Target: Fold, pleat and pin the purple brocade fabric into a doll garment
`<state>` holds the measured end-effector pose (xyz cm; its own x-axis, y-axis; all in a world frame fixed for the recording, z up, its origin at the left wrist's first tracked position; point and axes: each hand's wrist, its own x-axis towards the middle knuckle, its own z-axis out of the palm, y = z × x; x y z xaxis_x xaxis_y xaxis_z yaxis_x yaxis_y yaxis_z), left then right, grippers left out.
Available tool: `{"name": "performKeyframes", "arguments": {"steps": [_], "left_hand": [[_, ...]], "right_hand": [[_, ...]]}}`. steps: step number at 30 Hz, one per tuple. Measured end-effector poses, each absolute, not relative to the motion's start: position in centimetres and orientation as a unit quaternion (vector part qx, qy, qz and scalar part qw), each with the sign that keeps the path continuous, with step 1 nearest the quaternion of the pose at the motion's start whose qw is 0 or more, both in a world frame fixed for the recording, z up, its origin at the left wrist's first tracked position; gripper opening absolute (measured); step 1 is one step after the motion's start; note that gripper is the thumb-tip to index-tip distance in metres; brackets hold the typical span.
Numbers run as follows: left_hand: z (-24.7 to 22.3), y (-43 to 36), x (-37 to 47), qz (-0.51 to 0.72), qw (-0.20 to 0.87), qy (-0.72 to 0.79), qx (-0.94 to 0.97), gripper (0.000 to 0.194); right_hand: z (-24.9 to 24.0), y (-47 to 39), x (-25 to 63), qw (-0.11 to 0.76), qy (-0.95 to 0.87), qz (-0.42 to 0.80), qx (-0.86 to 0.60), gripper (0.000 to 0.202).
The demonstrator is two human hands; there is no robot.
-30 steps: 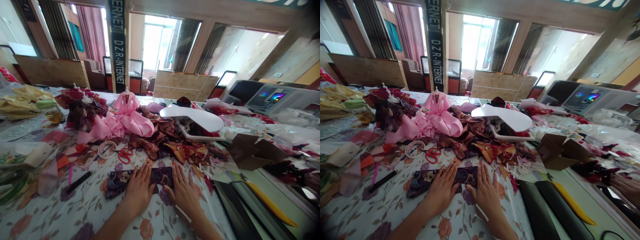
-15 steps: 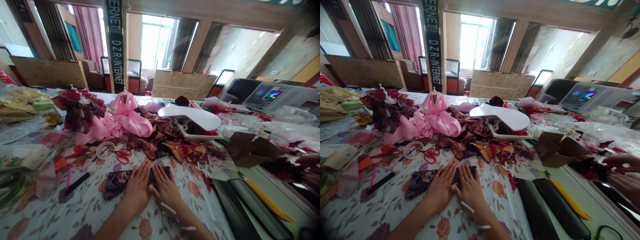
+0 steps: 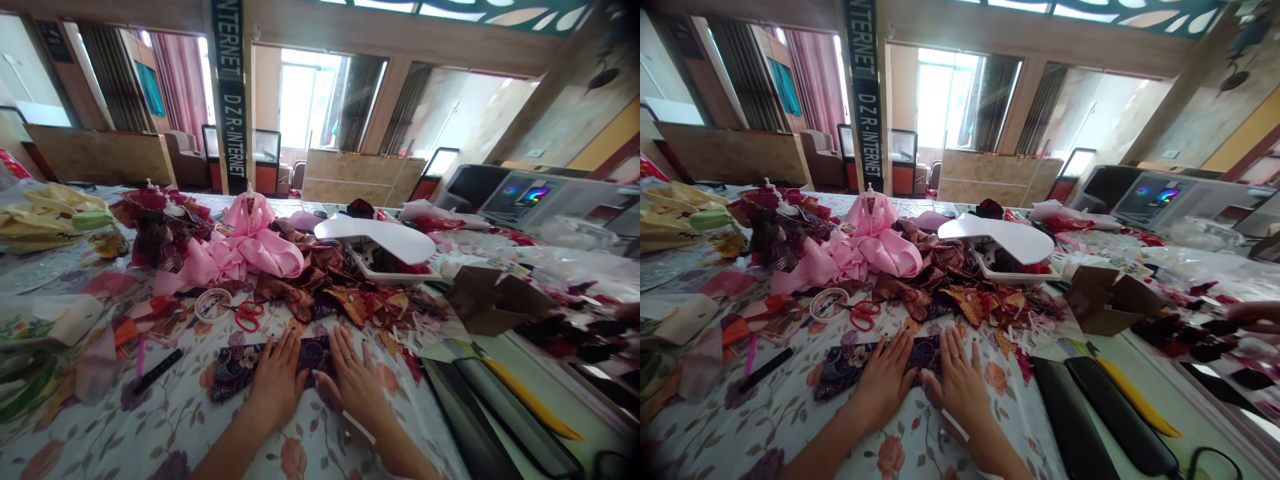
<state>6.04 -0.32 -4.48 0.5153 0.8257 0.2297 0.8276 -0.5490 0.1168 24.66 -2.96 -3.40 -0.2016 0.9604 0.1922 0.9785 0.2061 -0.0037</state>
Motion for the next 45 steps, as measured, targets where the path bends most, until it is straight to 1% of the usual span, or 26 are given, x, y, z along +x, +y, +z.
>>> {"name": "performKeyframes", "arguments": {"steps": [2,4,8,14,20,24,27,30,33,38,42,45], "left_hand": [[-4.5,-0.2,6.1,-0.108,0.008,-0.471,-0.875,0.056],[-4.3,-0.1,6.1,-0.075,0.002,-0.462,-0.884,0.057],[-3.5,-0.2,6.1,-0.035,-0.027,-0.461,-0.886,0.06],[-4.1,-0.4,5.9,-0.103,-0.028,-0.473,-0.874,0.057],[-4.7,-0.4,6.0,-0.156,-0.012,-0.469,-0.869,0.058],[-4.2,-0.6,6.0,-0.156,-0.018,-0.472,-0.868,0.058],[-4.0,-0.6,6.0,-0.15,-0.023,-0.471,-0.869,0.058],[-3.9,-0.5,6.0,-0.13,-0.035,-0.475,-0.869,0.058],[-3.7,-0.4,6.0,-0.094,-0.052,-0.47,-0.876,0.058],[-3.3,-0.3,6.0,-0.076,-0.073,-0.469,-0.877,0.058],[-3.6,-0.4,6.0,-0.108,-0.059,-0.476,-0.871,0.059],[-3.8,-0.5,6.0,-0.127,-0.045,-0.479,-0.867,0.06]], "right_hand": [[-2.9,-3.3,22.4,0.09,-0.806,-0.061,-0.582,0.08],[-2.7,-3.3,20.5,0.091,-0.832,-0.038,-0.547,0.078],[-3.3,-2.5,19.6,0.07,-0.84,0.027,-0.537,0.071],[-3.3,-1.3,22.8,0.033,-0.809,0.039,-0.586,0.07],[-4.2,-1.5,25.3,0.021,-0.746,0.012,-0.666,0.069],[-5.2,-1.9,26.5,0.042,-0.714,-0.026,-0.698,0.07],[-5.0,-2.2,26.2,0.074,-0.682,-0.064,-0.724,0.078],[-4.4,-2.4,24.3,0.1,-0.724,-0.081,-0.677,0.081],[-4.5,-2.4,21.5,0.088,-0.793,-0.038,-0.602,0.073],[-5.2,-2.0,20.4,0.056,-0.791,0.012,-0.609,0.068],[-5.1,-1.8,22.5,0.038,-0.781,0.007,-0.623,0.066],[-5.1,-2.1,24.0,0.026,-0.75,-0.004,-0.661,0.067]]}}
